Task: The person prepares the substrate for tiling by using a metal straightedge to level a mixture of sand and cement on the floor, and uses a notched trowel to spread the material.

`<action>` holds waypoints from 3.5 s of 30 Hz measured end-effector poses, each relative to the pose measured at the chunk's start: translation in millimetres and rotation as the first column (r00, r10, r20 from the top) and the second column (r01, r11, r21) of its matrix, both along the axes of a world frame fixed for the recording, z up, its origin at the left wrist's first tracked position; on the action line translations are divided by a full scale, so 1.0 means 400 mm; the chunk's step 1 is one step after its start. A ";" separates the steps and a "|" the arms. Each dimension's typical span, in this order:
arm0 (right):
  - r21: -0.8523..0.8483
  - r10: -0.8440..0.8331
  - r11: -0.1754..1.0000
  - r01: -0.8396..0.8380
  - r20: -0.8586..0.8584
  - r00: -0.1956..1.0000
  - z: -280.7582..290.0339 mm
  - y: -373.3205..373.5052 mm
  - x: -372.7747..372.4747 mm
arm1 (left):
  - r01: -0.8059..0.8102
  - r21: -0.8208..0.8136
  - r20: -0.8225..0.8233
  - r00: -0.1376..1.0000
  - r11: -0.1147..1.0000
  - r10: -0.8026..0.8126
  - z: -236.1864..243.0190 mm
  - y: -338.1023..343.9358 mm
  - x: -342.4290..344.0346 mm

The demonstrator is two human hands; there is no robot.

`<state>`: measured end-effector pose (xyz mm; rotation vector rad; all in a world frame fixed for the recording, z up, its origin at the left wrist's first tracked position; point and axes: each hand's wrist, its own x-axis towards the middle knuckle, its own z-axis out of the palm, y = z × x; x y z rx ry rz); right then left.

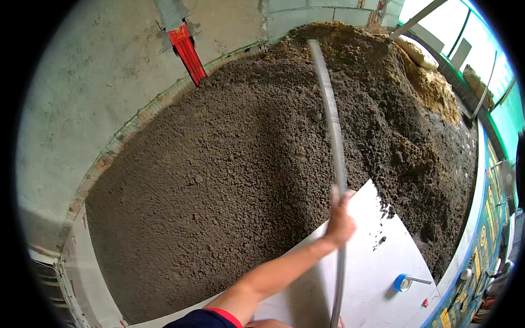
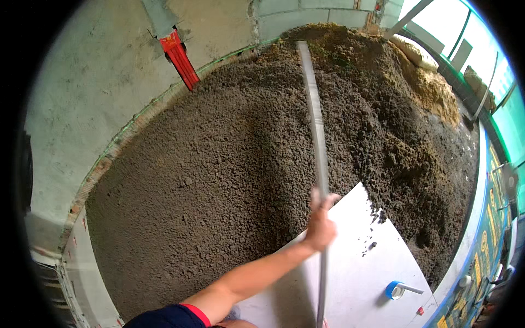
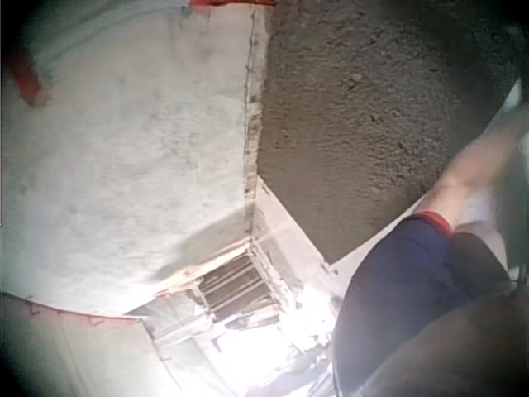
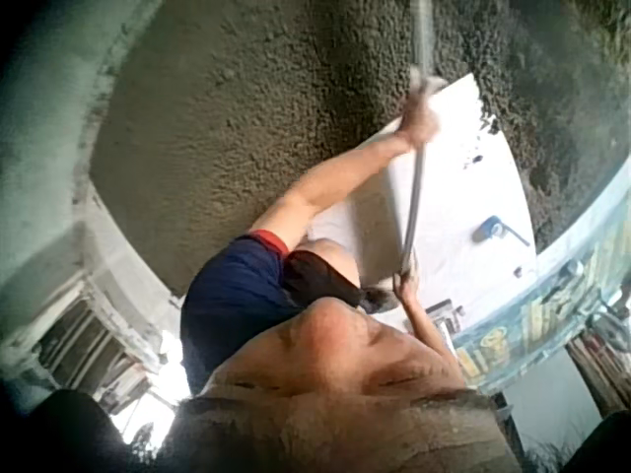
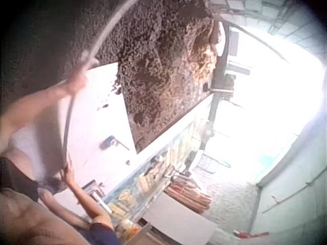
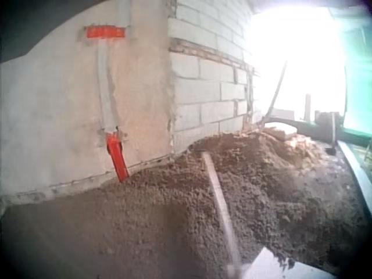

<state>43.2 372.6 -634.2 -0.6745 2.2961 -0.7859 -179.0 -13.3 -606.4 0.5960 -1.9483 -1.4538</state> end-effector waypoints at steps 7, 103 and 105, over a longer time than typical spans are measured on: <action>-0.405 0.248 0.884 -0.232 -0.014 0.969 0.025 -0.217 -0.120 | -0.304 -0.164 0.291 0.894 0.938 0.340 -0.067 -0.296 0.298; 0.097 0.036 0.995 -0.010 -0.264 0.964 0.005 -0.416 -0.573 | 0.285 -0.788 0.335 0.942 0.546 -0.010 -0.159 -0.598 -0.201; 0.107 0.105 0.991 -0.086 -0.184 0.977 0.026 -0.442 -0.602 | 0.348 -0.741 0.373 0.924 0.574 -0.079 -0.151 -0.619 -0.176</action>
